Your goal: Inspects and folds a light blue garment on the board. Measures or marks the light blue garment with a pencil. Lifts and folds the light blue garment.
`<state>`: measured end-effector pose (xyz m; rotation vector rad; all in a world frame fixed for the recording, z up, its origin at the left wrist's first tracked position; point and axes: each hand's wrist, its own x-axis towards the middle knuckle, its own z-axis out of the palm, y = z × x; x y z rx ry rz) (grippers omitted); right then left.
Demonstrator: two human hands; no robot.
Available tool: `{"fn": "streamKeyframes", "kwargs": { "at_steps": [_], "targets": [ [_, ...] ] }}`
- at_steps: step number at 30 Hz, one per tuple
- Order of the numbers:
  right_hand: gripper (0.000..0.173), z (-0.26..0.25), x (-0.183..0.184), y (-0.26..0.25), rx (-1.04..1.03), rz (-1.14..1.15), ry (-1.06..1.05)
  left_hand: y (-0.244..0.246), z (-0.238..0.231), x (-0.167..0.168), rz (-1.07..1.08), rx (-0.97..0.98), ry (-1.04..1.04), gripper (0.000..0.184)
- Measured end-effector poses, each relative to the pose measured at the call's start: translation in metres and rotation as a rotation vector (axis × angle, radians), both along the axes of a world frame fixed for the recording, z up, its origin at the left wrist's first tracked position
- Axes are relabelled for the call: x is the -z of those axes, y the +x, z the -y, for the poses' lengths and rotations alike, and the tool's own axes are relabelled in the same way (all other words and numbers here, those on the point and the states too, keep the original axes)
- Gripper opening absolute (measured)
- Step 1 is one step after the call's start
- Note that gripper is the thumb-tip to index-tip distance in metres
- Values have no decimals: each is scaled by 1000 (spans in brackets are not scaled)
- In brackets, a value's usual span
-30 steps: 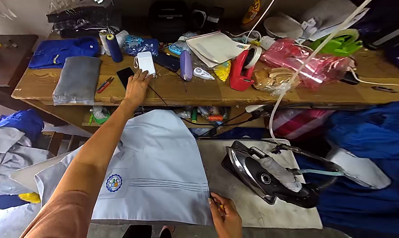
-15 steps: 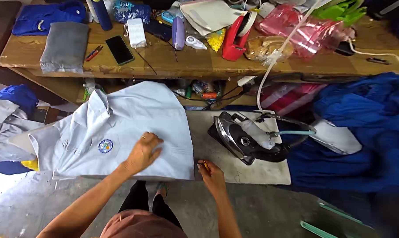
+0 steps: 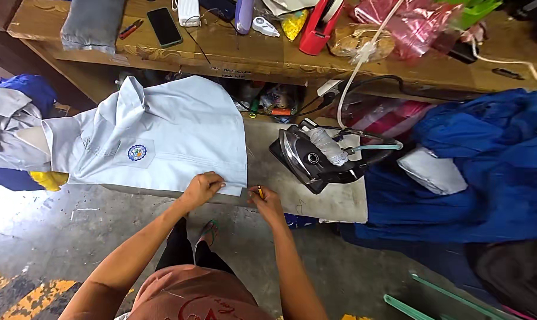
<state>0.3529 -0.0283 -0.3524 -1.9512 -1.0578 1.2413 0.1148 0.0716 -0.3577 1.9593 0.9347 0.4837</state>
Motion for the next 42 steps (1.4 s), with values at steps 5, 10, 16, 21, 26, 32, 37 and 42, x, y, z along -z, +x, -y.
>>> {"fn": "streamKeyframes", "kwargs": {
  "at_steps": [5,10,16,21,26,32,37,42],
  "targets": [
    [36,-13,-14,-23,-96,272,-51,3,4,-17,235,-449,165,18],
    [31,-25,-15,-45,-148,413,-55,-2,9,-31,195,-481,603,15],
    [26,-22,5,-26,151,-159,-23,-5,44,14,-150,48,442,22],
    [41,-30,-6,-30,365,-348,-119,-65,53,2,-17,-217,317,22],
    [19,-31,-11,-37,239,-168,-92,-203,32,-28,-111,-960,146,23],
    [24,-46,-15,-44,255,-62,-176,-325,-32,-57,-287,-1341,365,31],
    [22,-47,-13,-43,284,-102,-156,-341,-118,-85,-464,-1074,357,90],
    [16,-42,-9,-49,355,-58,-110,-355,-178,-86,-708,-755,182,27]
  ]
}}
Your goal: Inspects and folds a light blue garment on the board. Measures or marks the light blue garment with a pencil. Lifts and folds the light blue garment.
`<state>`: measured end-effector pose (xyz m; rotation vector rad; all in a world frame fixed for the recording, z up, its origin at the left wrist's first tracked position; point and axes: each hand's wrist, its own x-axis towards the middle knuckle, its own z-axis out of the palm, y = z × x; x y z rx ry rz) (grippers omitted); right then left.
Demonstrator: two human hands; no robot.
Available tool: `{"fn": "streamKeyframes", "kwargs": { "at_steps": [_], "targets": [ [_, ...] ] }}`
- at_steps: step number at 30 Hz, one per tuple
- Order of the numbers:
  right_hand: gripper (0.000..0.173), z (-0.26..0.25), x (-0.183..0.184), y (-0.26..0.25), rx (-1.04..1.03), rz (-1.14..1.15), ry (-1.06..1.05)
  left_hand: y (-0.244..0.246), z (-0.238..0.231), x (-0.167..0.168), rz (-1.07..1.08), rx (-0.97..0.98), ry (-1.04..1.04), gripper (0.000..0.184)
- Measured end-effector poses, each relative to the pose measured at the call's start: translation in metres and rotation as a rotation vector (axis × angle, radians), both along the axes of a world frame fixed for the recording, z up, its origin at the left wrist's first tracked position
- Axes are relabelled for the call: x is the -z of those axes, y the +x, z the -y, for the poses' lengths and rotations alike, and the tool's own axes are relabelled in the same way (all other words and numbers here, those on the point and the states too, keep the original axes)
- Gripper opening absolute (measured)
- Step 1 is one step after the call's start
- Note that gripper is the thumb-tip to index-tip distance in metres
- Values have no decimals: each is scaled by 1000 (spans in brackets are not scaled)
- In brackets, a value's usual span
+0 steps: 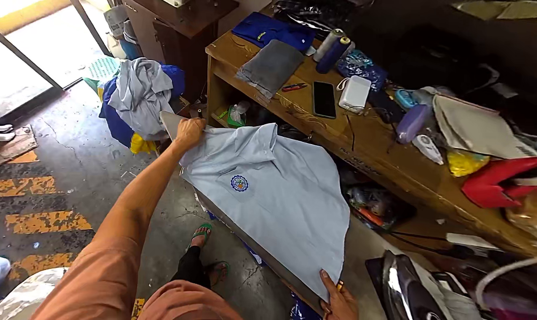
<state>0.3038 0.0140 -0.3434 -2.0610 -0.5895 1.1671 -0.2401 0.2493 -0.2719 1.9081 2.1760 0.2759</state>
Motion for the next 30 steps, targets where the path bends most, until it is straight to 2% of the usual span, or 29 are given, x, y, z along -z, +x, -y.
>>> {"fn": "streamKeyframes", "kwargs": {
  "at_steps": [2,4,6,9,11,12,14,16,17,22,26,27,30],
  "targets": [
    [15,1,3,-3,27,17,2,-23,-3,2,78,-158,-37,28],
    [16,1,6,-5,40,35,-1,-47,5,22,173,-332,-20,33],
    [18,-1,5,-7,43,61,-14,-56,18,42,237,-418,13,37],
    [18,0,3,-8,46,68,-13,-46,48,50,364,-571,185,65],
    [20,1,2,-6,40,50,-2,-33,78,55,386,-638,269,74],
    [21,1,1,-6,39,36,-1,-27,93,58,412,-669,246,73],
    [23,1,-1,-5,31,1,-12,-18,119,63,593,-711,45,69],
    [22,-2,-3,-3,21,-30,-14,-8,132,75,836,-722,-127,64],
    [19,-3,-3,-3,10,-38,-15,-2,132,75,887,-713,-164,62],
    [13,-5,-2,2,19,-56,-1,13,120,71,612,-527,-193,48],
    [10,-10,-6,4,80,-57,103,20,107,65,842,-527,-51,25],
    [9,-15,-15,3,88,-51,185,25,99,55,911,-496,14,23],
    [26,-37,-67,2,61,-100,528,35,73,-1,1042,-277,353,18]
  ]
}}
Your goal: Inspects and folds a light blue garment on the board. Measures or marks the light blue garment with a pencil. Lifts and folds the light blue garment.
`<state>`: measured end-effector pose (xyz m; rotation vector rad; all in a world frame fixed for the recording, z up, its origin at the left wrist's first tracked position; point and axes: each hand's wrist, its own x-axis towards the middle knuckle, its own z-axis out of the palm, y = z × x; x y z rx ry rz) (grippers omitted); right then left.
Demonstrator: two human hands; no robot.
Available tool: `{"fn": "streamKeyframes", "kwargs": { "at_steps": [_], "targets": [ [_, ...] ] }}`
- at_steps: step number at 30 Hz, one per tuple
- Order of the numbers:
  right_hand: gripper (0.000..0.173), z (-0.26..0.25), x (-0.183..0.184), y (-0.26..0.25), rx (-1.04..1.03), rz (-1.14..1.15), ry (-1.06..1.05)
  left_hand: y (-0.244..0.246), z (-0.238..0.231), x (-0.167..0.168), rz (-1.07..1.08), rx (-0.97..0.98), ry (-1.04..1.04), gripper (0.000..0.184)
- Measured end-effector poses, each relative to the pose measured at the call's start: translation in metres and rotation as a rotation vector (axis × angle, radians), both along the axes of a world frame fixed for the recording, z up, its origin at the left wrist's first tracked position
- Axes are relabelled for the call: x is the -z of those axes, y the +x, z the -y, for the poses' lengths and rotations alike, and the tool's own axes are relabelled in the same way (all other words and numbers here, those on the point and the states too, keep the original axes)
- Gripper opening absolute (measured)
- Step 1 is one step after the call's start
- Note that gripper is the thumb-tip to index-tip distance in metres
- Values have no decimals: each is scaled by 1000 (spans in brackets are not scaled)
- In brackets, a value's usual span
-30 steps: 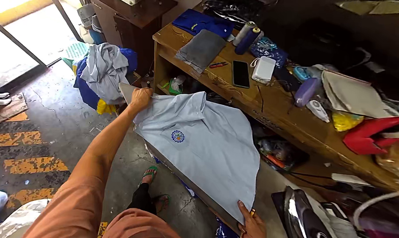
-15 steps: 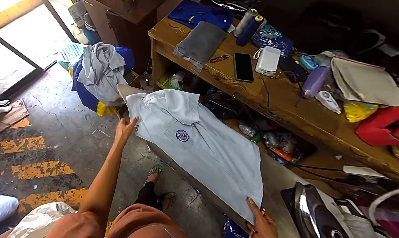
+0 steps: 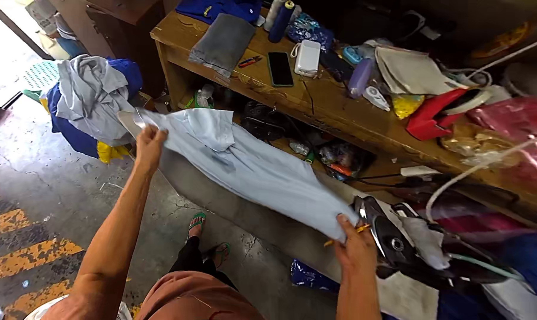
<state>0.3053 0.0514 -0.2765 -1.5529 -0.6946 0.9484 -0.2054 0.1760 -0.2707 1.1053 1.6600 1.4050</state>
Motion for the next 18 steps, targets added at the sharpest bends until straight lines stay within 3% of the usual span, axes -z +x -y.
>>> {"fn": "streamKeyframes", "kwargs": {
  "at_steps": [2,4,7,10,15,18],
  "targets": [
    [22,-11,-25,6,-19,-25,259,6,-6,-45,31,40,283,6],
    [19,-8,-20,14,-15,-22,311,-1,6,-42,-71,46,366,9],
    [17,9,33,7,36,106,-92,-8,34,23,-333,2,3,29],
    [25,23,73,0,-53,225,-397,-9,51,75,-517,-52,-285,32],
    [38,24,80,11,-220,331,-543,-7,69,88,-625,-92,-338,35],
    [33,31,77,20,-189,126,-531,-6,76,85,-709,-134,-276,53]
  ]
}}
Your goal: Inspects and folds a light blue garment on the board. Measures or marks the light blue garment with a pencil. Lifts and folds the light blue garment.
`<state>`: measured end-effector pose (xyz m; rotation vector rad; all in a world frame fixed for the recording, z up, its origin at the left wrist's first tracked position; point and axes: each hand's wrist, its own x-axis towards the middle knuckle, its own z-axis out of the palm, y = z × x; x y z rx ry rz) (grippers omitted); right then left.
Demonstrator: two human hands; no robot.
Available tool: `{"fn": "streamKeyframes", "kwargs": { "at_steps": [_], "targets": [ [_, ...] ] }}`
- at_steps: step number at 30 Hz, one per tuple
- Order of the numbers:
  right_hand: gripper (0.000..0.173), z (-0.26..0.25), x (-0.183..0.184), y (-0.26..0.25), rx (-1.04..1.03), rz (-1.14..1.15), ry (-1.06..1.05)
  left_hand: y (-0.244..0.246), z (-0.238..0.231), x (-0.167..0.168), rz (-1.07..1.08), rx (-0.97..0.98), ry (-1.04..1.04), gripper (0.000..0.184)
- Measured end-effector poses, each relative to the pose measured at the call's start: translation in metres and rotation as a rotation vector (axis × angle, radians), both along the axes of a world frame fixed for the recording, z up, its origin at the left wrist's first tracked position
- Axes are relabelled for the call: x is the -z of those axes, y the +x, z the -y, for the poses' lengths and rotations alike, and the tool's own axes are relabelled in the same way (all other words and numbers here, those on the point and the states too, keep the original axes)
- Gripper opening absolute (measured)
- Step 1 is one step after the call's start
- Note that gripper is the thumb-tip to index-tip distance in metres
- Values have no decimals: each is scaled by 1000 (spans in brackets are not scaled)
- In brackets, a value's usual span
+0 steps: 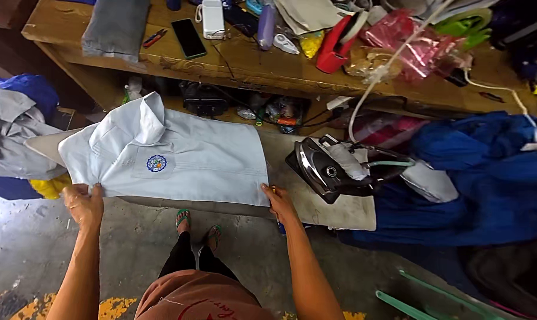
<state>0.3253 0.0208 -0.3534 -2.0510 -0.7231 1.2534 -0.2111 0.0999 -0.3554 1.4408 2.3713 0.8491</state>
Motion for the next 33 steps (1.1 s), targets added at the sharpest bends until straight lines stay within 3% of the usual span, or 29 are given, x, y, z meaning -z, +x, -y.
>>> {"fn": "streamKeyframes", "kwargs": {
  "at_steps": [2,5,7,10,13,15,17,19,22,25,29,31,33],
  "targets": [
    [33,5,-6,5,135,-270,-18,16,4,-15,-150,70,152,57],
    [21,15,-5,13,236,-504,-31,84,4,-33,-173,439,171,45],
    [20,18,-2,16,222,-526,-5,153,4,-25,-107,755,84,40],
    [19,20,-1,18,145,-551,30,257,22,-6,-36,1152,-24,51],
    [30,20,-6,15,73,-524,-1,307,45,8,0,1328,-25,57],
    [25,19,-6,7,-14,-289,-2,302,53,11,84,1231,44,50],
    [33,19,-9,3,-229,133,-12,272,59,13,134,1010,111,38],
    [39,20,-24,0,-388,460,-7,224,63,15,107,741,141,29],
    [33,8,-51,-12,-408,728,160,143,68,12,127,392,112,25],
    [27,-50,-83,-66,-692,706,408,89,71,9,376,57,42,39],
    [28,-135,-117,-221,-1233,523,667,56,42,3,981,-418,126,70],
    [31,-162,-120,-300,-1461,472,676,43,24,6,1097,-502,139,62],
    [35,-181,-109,-364,-1656,455,677,37,16,15,1042,-488,193,36]
  ]
}}
